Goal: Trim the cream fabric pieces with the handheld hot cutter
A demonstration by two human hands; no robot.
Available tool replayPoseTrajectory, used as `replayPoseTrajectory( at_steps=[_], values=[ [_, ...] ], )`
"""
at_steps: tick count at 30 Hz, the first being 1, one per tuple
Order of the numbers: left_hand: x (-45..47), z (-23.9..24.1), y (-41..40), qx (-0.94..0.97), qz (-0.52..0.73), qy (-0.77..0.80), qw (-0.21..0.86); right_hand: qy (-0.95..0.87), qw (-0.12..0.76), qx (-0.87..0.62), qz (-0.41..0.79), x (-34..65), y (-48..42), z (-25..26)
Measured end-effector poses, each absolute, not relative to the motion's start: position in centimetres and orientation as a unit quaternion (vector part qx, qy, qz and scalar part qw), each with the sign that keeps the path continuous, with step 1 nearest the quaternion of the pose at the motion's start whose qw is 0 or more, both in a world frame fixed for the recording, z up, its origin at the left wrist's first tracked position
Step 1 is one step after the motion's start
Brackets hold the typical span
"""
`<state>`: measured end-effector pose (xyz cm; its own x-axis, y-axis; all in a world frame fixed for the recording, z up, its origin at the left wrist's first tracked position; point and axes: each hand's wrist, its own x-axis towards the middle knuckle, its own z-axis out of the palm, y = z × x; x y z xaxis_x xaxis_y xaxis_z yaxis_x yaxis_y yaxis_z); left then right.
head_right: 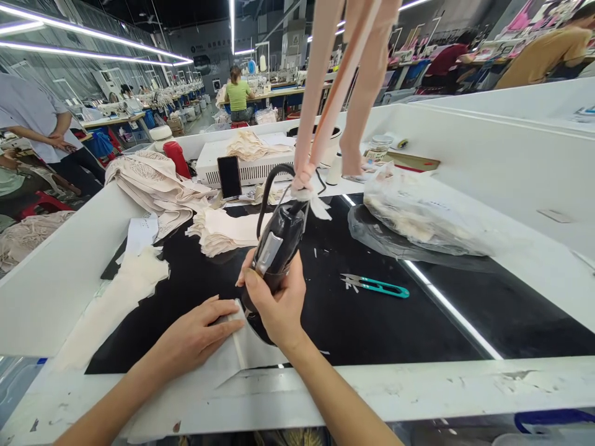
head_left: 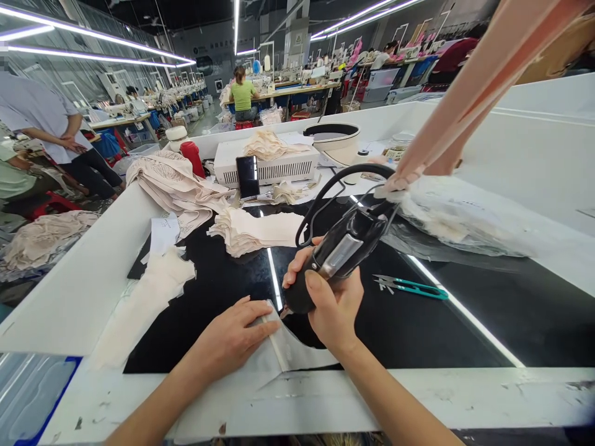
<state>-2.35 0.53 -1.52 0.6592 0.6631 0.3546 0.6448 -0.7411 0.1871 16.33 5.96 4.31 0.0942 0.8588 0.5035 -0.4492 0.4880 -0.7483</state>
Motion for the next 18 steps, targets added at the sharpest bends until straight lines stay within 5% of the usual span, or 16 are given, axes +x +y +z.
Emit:
replayPoseTrajectory(
  at_steps=[18],
  values=[
    [-0.8, 0.2, -0.8, 0.913, 0.185, 0.361, 0.052, -0.484, 0.704, -0.172, 0.490, 17.1, 4.9, 4.1]
  ],
)
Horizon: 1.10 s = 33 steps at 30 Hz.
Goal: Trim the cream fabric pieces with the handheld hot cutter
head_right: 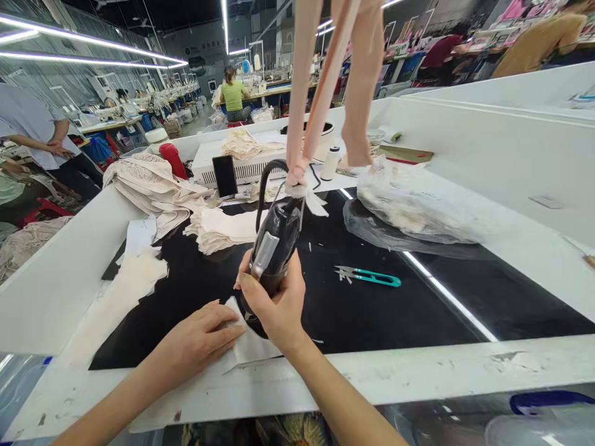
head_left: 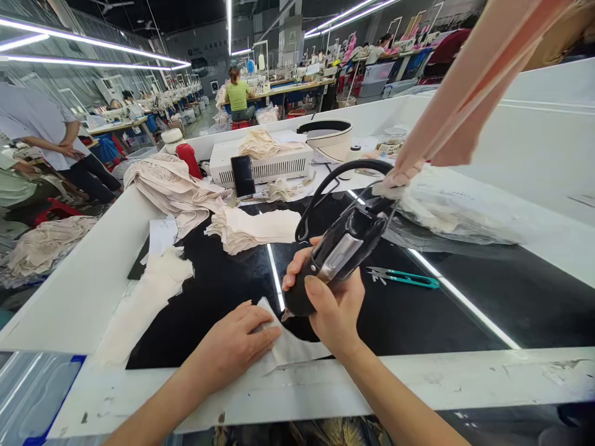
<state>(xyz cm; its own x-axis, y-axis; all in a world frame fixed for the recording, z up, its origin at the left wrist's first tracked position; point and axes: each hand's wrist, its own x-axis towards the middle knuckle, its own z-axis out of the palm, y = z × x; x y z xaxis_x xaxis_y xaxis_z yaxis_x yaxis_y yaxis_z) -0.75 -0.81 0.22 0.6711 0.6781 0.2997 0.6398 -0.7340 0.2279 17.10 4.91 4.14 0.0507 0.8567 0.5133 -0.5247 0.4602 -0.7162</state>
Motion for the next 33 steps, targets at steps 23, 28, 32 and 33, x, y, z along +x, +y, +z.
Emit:
replayPoseTrajectory(
  at_steps=[23, 28, 32, 33],
  values=[
    [-1.6, -0.7, -1.5, 0.909, 0.170, 0.374, 0.066, -0.490, 0.698, -0.173, 0.493, 17.6, 3.7, 3.6],
    [-1.6, -0.6, -1.4, 0.916, 0.173, 0.360, 0.036, -0.493, 0.695, -0.187, 0.488, 17.8, 3.7, 4.0],
    [-0.6, 0.2, -1.7, 0.914, 0.210, 0.347, 0.013, -0.479, 0.707, -0.194, 0.482, 19.1, 3.2, 4.8],
    [-0.2, 0.4, -1.8, 0.912, 0.222, 0.344, 0.016, -0.476, 0.709, -0.197, 0.481, 19.5, 2.9, 4.9]
  ],
)
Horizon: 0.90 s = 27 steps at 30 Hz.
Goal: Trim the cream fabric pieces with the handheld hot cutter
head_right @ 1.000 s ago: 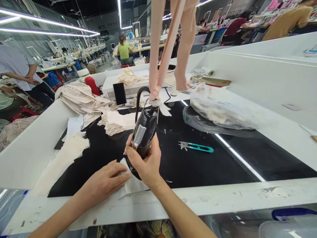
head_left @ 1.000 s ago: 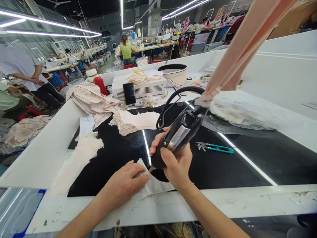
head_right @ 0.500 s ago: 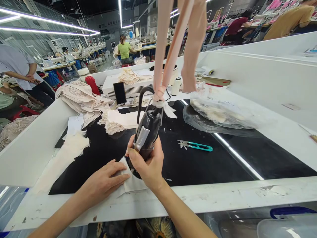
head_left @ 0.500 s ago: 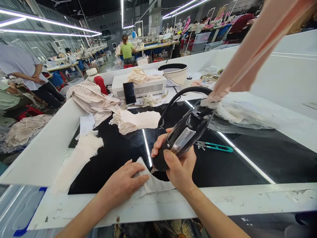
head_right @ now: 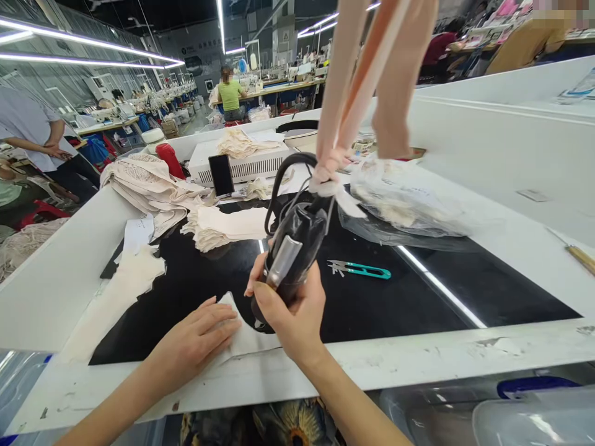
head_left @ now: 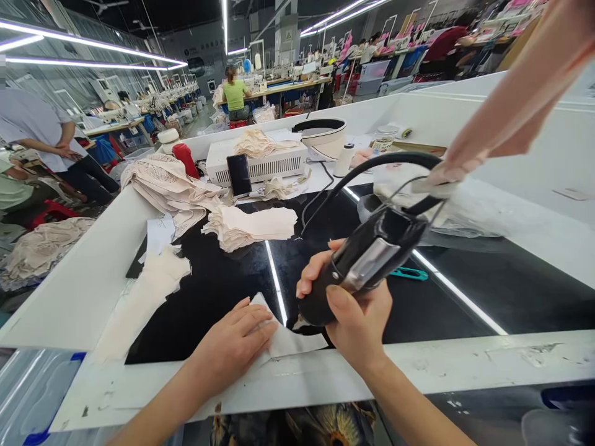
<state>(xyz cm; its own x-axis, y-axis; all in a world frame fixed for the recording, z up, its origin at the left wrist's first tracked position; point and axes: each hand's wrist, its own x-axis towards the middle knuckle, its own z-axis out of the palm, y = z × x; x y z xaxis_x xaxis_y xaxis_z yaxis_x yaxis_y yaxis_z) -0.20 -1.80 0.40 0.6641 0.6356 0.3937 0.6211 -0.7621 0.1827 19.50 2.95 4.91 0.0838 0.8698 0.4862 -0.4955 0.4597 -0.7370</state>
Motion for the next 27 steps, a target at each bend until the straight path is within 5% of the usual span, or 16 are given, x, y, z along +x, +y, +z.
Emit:
replayPoseTrajectory(
  at_steps=[27],
  values=[
    [2.0, -0.5, -3.1, 0.898, 0.239, 0.362, 0.075, -0.468, 0.709, -0.205, 0.486, 19.7, 2.0, 4.5]
  ],
)
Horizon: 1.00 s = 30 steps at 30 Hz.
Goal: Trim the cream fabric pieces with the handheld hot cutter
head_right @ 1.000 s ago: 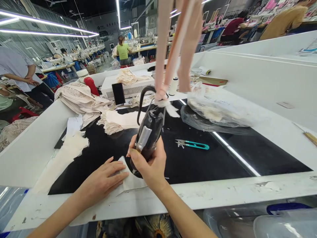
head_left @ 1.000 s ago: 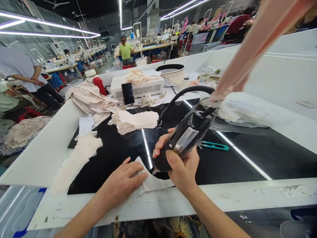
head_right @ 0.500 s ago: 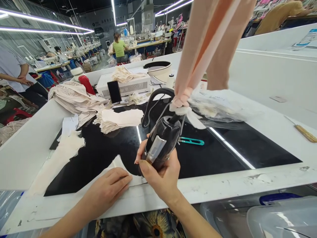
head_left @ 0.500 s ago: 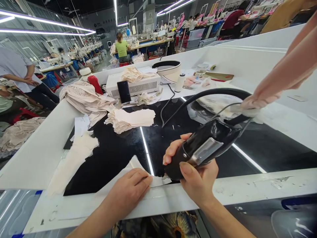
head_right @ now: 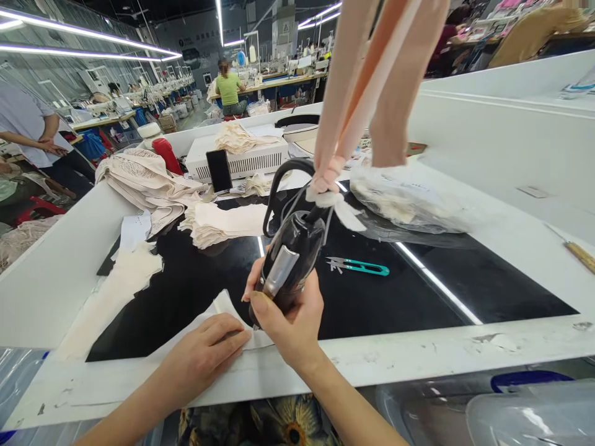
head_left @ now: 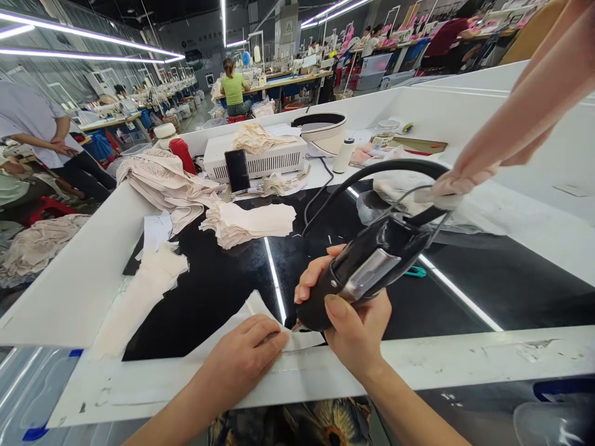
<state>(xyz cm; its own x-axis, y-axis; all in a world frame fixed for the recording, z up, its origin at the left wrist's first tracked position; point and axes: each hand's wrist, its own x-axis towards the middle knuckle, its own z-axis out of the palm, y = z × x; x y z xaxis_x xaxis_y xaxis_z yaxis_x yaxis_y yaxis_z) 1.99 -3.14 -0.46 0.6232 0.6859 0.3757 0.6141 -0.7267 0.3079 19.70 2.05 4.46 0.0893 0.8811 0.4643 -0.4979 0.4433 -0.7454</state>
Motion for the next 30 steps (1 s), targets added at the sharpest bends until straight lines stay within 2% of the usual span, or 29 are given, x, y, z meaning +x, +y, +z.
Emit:
replayPoseTrajectory(
  at_steps=[25, 30],
  values=[
    [1.9, -1.3, -3.3, 0.886, 0.274, 0.371, 0.049, -0.458, 0.703, -0.212, 0.501, 17.7, 2.8, 4.1],
    [-0.1, -3.5, -2.8, 0.901, 0.281, 0.330, 0.001, -0.459, 0.659, -0.272, 0.531, 16.4, 2.7, 4.0]
  ],
)
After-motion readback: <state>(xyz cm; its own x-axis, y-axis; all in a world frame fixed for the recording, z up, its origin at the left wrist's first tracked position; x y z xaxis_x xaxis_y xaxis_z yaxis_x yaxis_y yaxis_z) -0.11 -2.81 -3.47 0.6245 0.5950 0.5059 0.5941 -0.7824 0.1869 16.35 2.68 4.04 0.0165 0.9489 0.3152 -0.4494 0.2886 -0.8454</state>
